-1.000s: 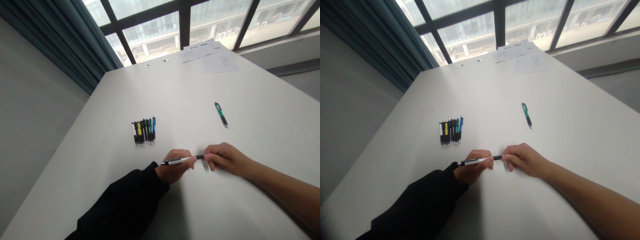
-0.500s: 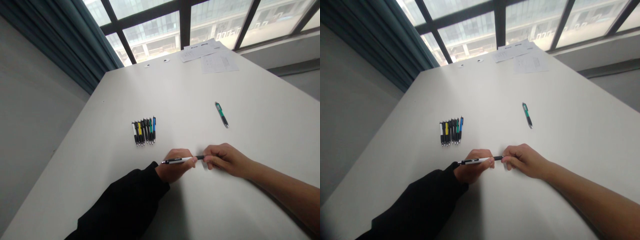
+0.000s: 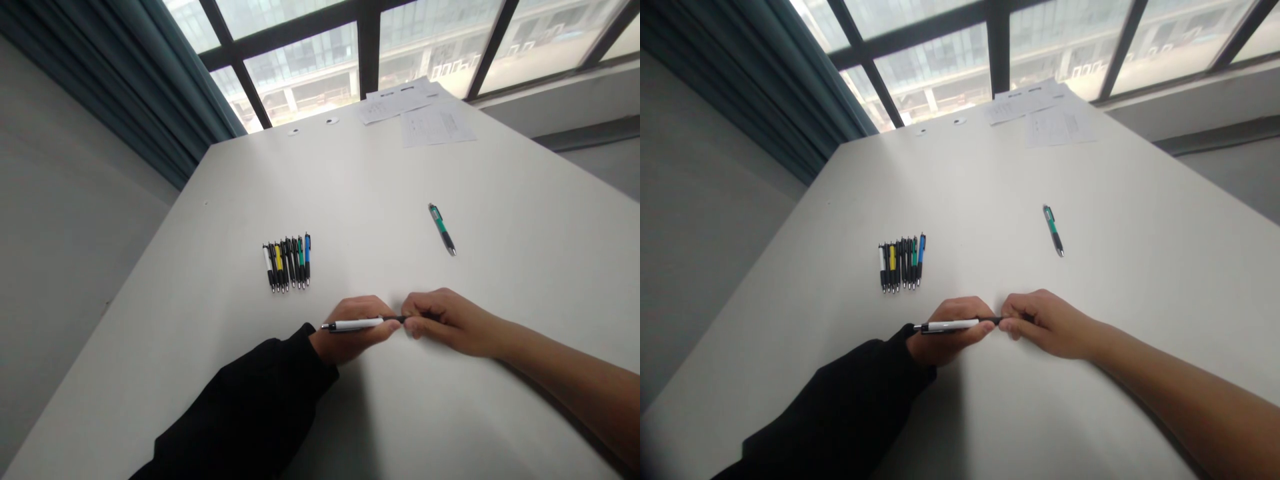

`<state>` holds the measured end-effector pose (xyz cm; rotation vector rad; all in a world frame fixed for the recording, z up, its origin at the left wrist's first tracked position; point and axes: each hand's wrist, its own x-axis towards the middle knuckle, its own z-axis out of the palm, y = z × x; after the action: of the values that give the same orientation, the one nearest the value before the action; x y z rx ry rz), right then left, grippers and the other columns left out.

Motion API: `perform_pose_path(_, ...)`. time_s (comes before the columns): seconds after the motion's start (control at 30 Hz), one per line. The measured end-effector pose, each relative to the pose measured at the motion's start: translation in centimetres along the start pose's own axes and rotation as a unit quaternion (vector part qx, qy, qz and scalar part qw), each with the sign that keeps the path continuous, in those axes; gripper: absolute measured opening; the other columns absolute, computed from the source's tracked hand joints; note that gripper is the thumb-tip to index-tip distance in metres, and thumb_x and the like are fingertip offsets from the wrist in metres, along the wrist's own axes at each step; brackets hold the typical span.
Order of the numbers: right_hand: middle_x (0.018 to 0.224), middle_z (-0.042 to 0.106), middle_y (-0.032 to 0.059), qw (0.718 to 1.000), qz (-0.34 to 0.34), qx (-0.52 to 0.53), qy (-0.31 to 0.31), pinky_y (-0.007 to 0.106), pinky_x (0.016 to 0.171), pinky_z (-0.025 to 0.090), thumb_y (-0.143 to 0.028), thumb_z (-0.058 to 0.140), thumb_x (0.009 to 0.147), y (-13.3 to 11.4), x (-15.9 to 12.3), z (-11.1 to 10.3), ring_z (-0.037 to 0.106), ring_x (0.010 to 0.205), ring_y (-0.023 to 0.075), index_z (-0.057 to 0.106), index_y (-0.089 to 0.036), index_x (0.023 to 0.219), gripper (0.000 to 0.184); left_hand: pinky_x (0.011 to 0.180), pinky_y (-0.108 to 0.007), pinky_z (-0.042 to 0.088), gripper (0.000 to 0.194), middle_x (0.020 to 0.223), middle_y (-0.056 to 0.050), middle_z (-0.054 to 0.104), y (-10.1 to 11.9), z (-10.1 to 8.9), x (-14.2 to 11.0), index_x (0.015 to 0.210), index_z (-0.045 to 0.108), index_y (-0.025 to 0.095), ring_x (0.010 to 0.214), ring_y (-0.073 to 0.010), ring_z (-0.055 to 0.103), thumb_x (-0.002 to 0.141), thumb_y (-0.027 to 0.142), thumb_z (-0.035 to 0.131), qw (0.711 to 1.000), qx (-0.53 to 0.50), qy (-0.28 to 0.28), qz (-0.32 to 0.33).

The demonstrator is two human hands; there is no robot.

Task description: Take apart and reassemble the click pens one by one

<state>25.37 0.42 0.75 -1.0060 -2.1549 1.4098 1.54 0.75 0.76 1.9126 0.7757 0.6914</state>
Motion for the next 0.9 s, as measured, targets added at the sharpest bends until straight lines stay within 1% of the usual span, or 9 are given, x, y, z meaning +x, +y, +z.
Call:
perform_pose_path(0.07,0.07,0.063,-0.0007,1.0,-0.011,-0.001,-0.011,0.025,0.064,0.041,-0.042,0.048,0.105,-0.2,0.0,-0.1,0.056,0.065,0.0126,0.064,-0.019,0.082,0.036,0.073,-0.025,0.051,0.022,0.084,-0.009,0.073,0.1,0.0,0.0,0.087,0.074,0.012,0.076,-0.0153,0.065,0.094,0.03,0.063,1.0,-0.007,0.002,0.013)
perform_pose_path(0.13,0.074,0.066,0.0012,1.0,-0.015,0.01,-0.015,0.026,0.069,0.044,-0.041,0.04,0.107,-0.3,0.0,-0.3,0.06,0.069,0.0135,0.064,-0.018,0.081,0.042,0.075,-0.025,0.051,0.022,0.085,-0.01,0.074,0.1,0.0,0.0,0.089,0.074,0.011,0.078,-0.0157,0.066,0.095,0.029,0.063,1.0,-0.006,0.002,0.02)
perform_pose_path(0.37,0.071,0.066,0.0011,0.999,-0.004,0.019,-0.036,0.026,0.068,0.045,-0.044,0.039,0.108,-0.3,0.0,-0.3,0.059,0.067,0.0137,0.062,-0.019,0.077,0.045,0.079,-0.027,0.052,0.028,0.086,-0.011,0.072,0.0,0.0,-0.2,0.091,0.072,0.01,0.083,-0.0173,0.066,0.1,0.03,0.054,0.998,-0.004,-0.005,0.055)
perform_pose_path(0.47,0.069,0.065,0.0005,0.999,-0.01,0.015,-0.037,0.026,0.067,0.045,-0.043,0.039,0.108,-0.2,0.0,-0.2,0.059,0.065,0.0132,0.061,-0.019,0.076,0.046,0.077,-0.027,0.051,0.028,0.086,-0.009,0.071,0.2,0.0,-0.2,0.092,0.071,0.012,0.081,-0.0167,0.064,0.1,0.031,0.052,0.999,0.012,-0.007,0.052)
perform_pose_path(0.6,0.064,0.063,-0.0007,1.0,-0.026,-0.005,-0.015,0.025,0.064,0.043,-0.04,0.043,0.107,-0.2,0.1,0.0,0.056,0.06,0.0121,0.059,-0.019,0.073,0.043,0.068,-0.025,0.047,0.029,0.077,-0.005,0.067,0.2,0.3,-0.3,0.085,0.069,0.015,0.069,-0.0131,0.059,0.099,0.03,0.05,0.999,0.042,0.003,0.026)
perform_pose_path(0.77,0.066,0.064,-0.0014,0.999,-0.025,0.007,0.027,0.024,0.06,0.041,-0.037,0.057,0.101,0.2,0.1,0.5,0.056,0.06,0.0118,0.063,-0.019,0.082,0.027,0.062,-0.027,0.042,0.048,0.063,-0.002,0.058,-0.3,1.0,-0.5,0.067,0.06,0.017,0.058,-0.012,0.053,0.104,0.037,0.038,0.998,0.058,0.037,0.016)
perform_pose_path(0.83,0.067,0.062,-0.0021,0.998,-0.02,0.022,0.052,0.023,0.057,0.039,-0.038,0.065,0.096,0.4,0.1,0.7,0.053,0.06,0.0116,0.061,-0.019,0.082,0.024,0.063,-0.027,0.043,0.052,0.062,-0.003,0.059,-0.4,1.1,-0.5,0.064,0.059,0.017,0.059,-0.0126,0.054,0.105,0.04,0.036,0.998,0.043,0.047,0.008)
perform_pose_path(0.9,0.068,0.06,-0.0028,0.997,-0.011,0.039,0.069,0.023,0.055,0.038,-0.041,0.07,0.092,0.5,0.1,0.8,0.05,0.059,0.0114,0.061,-0.019,0.085,0.024,0.066,-0.027,0.045,0.054,0.066,-0.005,0.065,-0.3,1.0,-0.4,0.066,0.062,0.016,0.063,-0.0135,0.058,0.106,0.041,0.037,0.998,0.002,0.056,-0.014)
